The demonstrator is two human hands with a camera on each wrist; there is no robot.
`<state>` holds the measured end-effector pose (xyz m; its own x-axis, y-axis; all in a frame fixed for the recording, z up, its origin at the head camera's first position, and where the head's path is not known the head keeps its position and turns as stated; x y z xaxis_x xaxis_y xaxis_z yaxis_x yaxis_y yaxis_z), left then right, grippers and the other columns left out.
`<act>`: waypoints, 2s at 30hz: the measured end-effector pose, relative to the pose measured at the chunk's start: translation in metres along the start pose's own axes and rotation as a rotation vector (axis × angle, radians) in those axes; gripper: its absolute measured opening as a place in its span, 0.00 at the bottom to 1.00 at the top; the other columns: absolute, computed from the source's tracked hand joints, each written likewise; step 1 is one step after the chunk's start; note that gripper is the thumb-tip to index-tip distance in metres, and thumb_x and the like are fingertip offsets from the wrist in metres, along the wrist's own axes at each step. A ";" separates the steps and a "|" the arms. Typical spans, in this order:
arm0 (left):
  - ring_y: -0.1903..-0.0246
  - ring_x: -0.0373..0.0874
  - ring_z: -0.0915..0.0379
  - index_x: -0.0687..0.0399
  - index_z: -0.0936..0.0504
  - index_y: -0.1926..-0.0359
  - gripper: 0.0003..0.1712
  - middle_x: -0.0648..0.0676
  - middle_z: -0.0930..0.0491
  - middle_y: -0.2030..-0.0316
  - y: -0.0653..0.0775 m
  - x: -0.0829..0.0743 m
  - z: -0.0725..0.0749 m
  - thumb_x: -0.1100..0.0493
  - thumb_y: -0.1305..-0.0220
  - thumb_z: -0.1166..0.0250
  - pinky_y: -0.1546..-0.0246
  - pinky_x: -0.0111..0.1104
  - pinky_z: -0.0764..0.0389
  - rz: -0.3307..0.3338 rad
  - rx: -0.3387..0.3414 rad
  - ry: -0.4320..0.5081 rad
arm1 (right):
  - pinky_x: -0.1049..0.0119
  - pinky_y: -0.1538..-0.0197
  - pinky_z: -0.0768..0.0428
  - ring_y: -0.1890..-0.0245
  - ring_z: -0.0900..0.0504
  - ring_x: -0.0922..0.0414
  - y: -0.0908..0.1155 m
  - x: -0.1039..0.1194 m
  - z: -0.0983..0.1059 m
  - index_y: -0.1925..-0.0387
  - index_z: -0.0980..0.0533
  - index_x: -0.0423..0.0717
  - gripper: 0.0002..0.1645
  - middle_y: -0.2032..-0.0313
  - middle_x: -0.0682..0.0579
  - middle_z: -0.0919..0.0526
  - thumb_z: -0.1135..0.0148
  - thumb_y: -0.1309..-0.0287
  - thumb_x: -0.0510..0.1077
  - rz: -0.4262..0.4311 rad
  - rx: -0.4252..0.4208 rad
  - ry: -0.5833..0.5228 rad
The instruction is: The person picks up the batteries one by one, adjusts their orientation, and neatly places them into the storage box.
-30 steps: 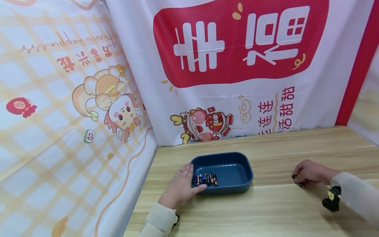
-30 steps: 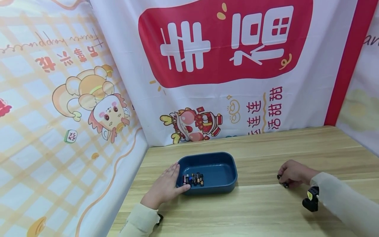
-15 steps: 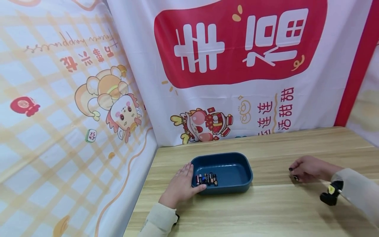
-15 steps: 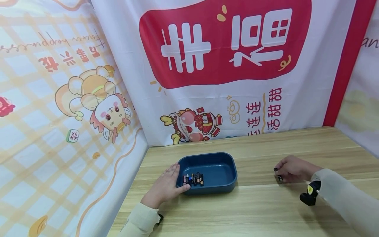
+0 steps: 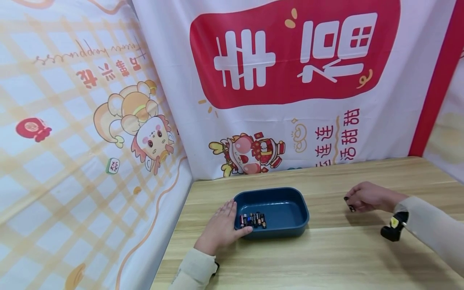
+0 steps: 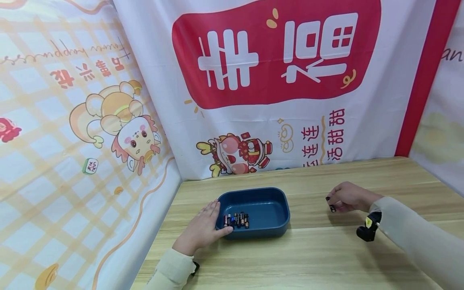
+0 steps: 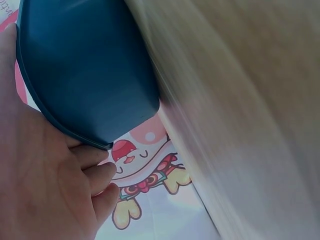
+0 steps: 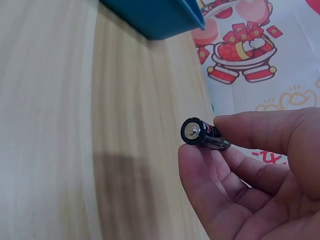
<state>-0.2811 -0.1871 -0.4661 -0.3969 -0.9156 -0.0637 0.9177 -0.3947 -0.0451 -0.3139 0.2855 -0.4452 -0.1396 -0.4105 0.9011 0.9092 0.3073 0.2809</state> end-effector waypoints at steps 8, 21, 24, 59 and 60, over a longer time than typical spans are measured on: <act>0.26 0.51 0.63 0.60 0.54 0.24 0.63 0.58 0.56 0.25 -0.001 0.001 -0.001 0.17 0.43 0.58 0.29 0.45 0.53 0.000 0.006 0.000 | 0.58 0.62 0.16 0.74 0.21 0.58 -0.008 0.019 -0.009 0.56 0.26 0.30 0.12 0.75 0.50 0.23 0.40 0.41 0.33 -0.002 0.011 -0.022; 0.27 0.53 0.60 0.61 0.53 0.24 0.63 0.58 0.56 0.25 -0.002 0.003 -0.001 0.18 0.42 0.57 0.30 0.47 0.51 0.001 0.011 0.014 | 0.56 0.58 0.16 0.68 0.17 0.54 -0.025 0.042 -0.031 0.55 0.25 0.30 0.13 0.65 0.42 0.18 0.39 0.40 0.34 -0.023 0.030 -0.036; 0.27 0.53 0.60 0.60 0.53 0.24 0.63 0.58 0.56 0.25 -0.001 0.003 -0.001 0.18 0.43 0.57 0.30 0.47 0.51 0.005 0.011 0.019 | 0.56 0.58 0.16 0.68 0.18 0.54 -0.028 0.048 -0.038 0.55 0.25 0.31 0.13 0.65 0.41 0.18 0.39 0.39 0.34 -0.021 0.038 -0.038; 0.26 0.53 0.62 0.59 0.53 0.24 0.63 0.57 0.56 0.25 -0.001 0.003 -0.003 0.17 0.43 0.58 0.30 0.47 0.52 0.007 0.005 0.000 | 0.56 0.59 0.16 0.67 0.20 0.51 -0.075 0.090 -0.116 0.55 0.23 0.33 0.10 0.63 0.41 0.19 0.39 0.38 0.32 0.013 0.071 -0.016; 0.26 0.53 0.62 0.59 0.53 0.24 0.63 0.57 0.56 0.24 -0.001 0.002 -0.003 0.17 0.43 0.58 0.30 0.47 0.52 0.007 0.006 0.001 | 0.56 0.60 0.16 0.67 0.20 0.51 -0.076 0.090 -0.118 0.55 0.23 0.33 0.10 0.64 0.41 0.19 0.39 0.39 0.32 0.011 0.071 -0.023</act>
<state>-0.2827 -0.1889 -0.4687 -0.3903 -0.9184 -0.0647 0.9206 -0.3885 -0.0387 -0.3496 0.1239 -0.4249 -0.1390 -0.3875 0.9113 0.8808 0.3723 0.2926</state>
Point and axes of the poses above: each hand's wrist, its own y-axis away from the middle knuckle, its own z-axis out of the back of the hand, x = y × z, the point moved 3 cm from there along -y, towards the middle knuckle
